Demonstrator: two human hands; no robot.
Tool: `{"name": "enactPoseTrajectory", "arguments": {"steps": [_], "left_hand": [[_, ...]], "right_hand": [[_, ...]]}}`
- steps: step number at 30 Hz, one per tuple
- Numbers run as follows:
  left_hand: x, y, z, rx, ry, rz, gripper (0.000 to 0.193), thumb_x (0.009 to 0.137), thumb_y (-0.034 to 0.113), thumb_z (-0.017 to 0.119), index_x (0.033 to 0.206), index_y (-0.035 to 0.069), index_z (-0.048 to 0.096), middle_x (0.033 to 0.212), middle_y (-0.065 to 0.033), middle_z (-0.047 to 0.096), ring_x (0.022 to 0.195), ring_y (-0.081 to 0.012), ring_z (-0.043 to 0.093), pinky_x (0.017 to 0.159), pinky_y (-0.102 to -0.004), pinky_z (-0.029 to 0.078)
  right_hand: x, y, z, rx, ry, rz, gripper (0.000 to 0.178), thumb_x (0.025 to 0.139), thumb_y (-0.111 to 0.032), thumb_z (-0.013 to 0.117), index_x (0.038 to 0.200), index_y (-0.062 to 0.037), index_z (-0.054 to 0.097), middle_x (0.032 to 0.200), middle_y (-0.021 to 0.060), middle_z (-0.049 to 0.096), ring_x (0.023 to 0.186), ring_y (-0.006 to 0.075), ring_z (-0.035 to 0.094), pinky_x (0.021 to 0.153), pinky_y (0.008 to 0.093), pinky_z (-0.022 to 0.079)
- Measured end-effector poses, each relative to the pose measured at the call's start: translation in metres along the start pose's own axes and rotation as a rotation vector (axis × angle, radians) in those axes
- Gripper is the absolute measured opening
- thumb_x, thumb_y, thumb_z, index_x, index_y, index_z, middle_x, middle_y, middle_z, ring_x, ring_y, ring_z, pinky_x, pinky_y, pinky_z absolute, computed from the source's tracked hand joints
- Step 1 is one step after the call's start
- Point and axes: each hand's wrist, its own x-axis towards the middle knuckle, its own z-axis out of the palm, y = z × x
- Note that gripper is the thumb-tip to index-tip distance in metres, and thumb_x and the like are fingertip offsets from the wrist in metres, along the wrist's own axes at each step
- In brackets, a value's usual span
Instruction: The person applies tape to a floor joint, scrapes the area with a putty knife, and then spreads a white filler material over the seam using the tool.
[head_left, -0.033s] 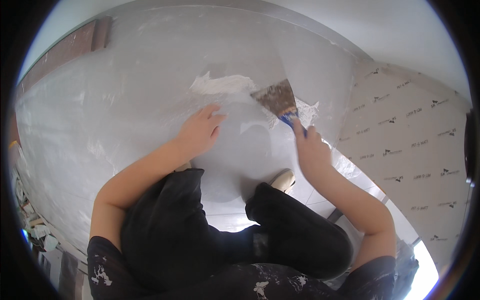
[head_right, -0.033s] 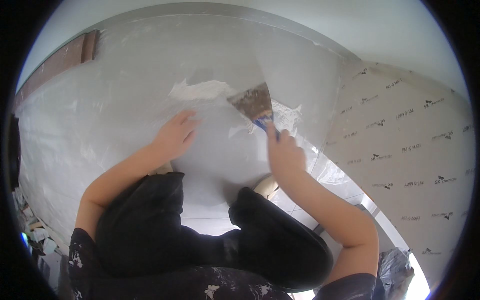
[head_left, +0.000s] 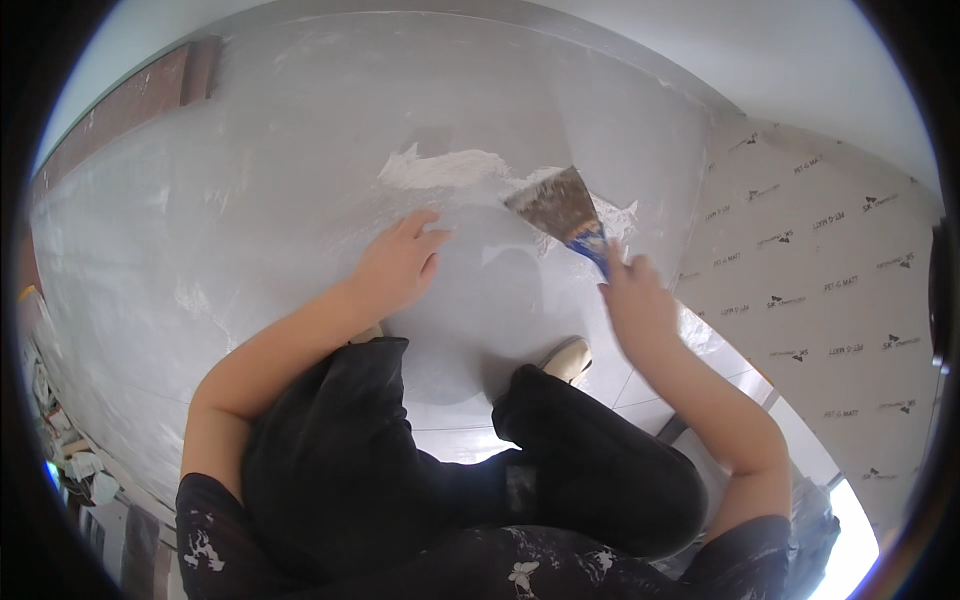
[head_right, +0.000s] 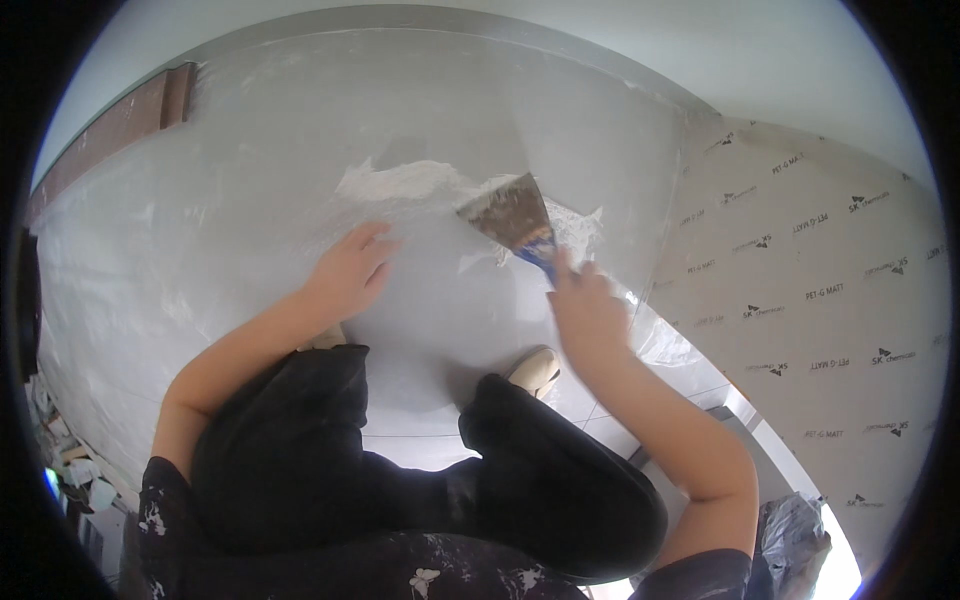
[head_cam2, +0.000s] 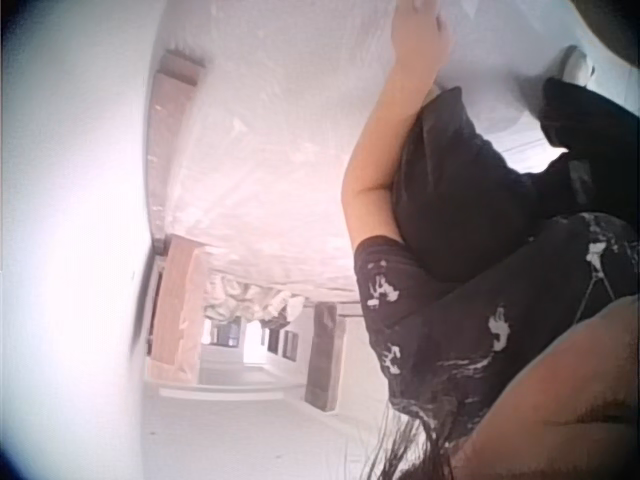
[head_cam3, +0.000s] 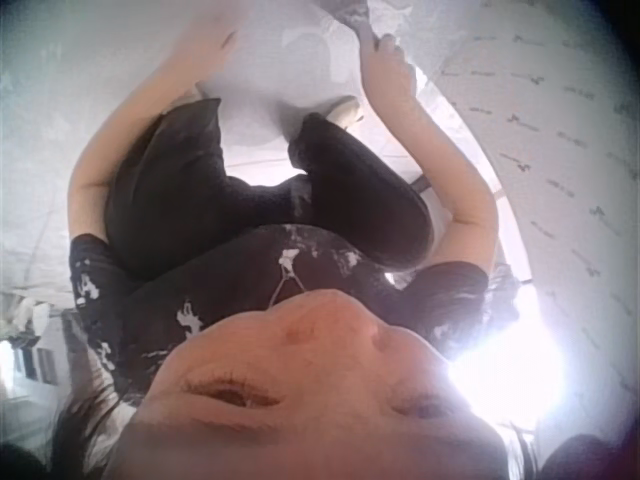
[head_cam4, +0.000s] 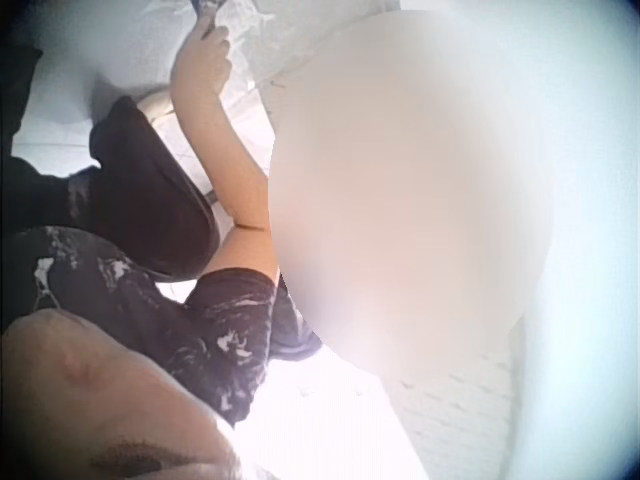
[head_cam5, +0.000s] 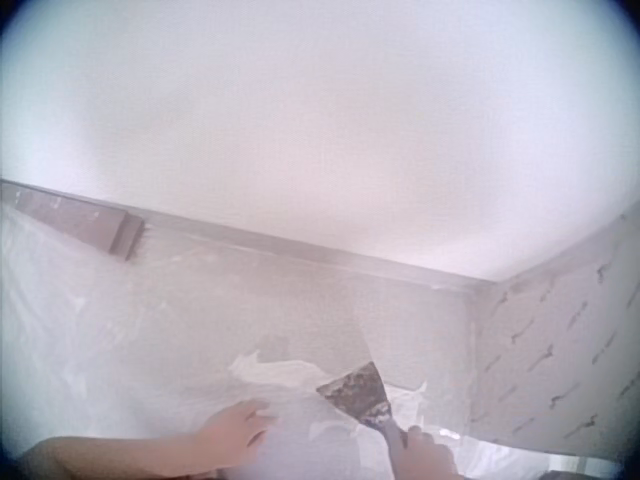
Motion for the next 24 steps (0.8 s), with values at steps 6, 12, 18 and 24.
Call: {"name": "enactPoseTrajectory", "arguments": {"steps": [6, 12, 18, 24], "left_hand": [[-0.001, 0.002, -0.001, -0.036, -0.107, -0.124, 0.033, 0.082, 0.005, 0.055, 0.114, 0.008, 0.060, 0.126, -0.0127, 0.050, 0.101, -0.0305, 0.056, 0.086, -0.0406, 0.048], [0.002, 0.007, -0.001, 0.047, -0.158, -0.125, 0.034, 0.082, 0.006, 0.056, 0.116, 0.011, 0.059, 0.128, -0.0133, 0.050, 0.102, -0.0312, 0.056, 0.087, -0.0395, 0.048], [-0.003, 0.004, -0.002, 0.039, -0.133, -0.131, 0.031, 0.084, 0.006, 0.055, 0.114, 0.009, 0.060, 0.129, -0.0132, 0.049, 0.105, -0.0310, 0.055, 0.088, -0.0401, 0.048], [-0.003, 0.008, -0.004, 0.073, -0.107, -0.062, 0.030, 0.082, 0.007, 0.058, 0.112, 0.008, 0.061, 0.127, -0.0142, 0.051, 0.100, -0.0305, 0.058, 0.086, -0.0396, 0.048]], "right_hand": [[-0.077, 0.125, 0.032, 0.261, 0.134, 0.164, 0.046, 0.082, -0.020, 0.066, 0.120, -0.0021, 0.048, 0.106, 0.0175, 0.054, 0.097, 0.0383, 0.054, 0.083, 0.0451, 0.046], [-0.095, 0.188, 0.087, 0.077, 0.013, 0.209, 0.042, 0.080, -0.017, 0.067, 0.116, -0.0042, 0.049, 0.106, 0.0163, 0.056, 0.099, 0.0372, 0.054, 0.086, 0.0448, 0.044], [-0.050, 0.171, 0.091, 0.114, -0.009, 0.172, 0.037, 0.082, -0.017, 0.064, 0.116, -0.0094, 0.051, 0.109, 0.0111, 0.057, 0.101, 0.0341, 0.054, 0.085, 0.0439, 0.045], [0.011, 0.140, 0.051, 0.018, 0.094, -0.051, 0.034, 0.083, -0.013, 0.060, 0.116, -0.0112, 0.054, 0.110, 0.0076, 0.057, 0.102, 0.0286, 0.055, 0.084, 0.0432, 0.045]]}}
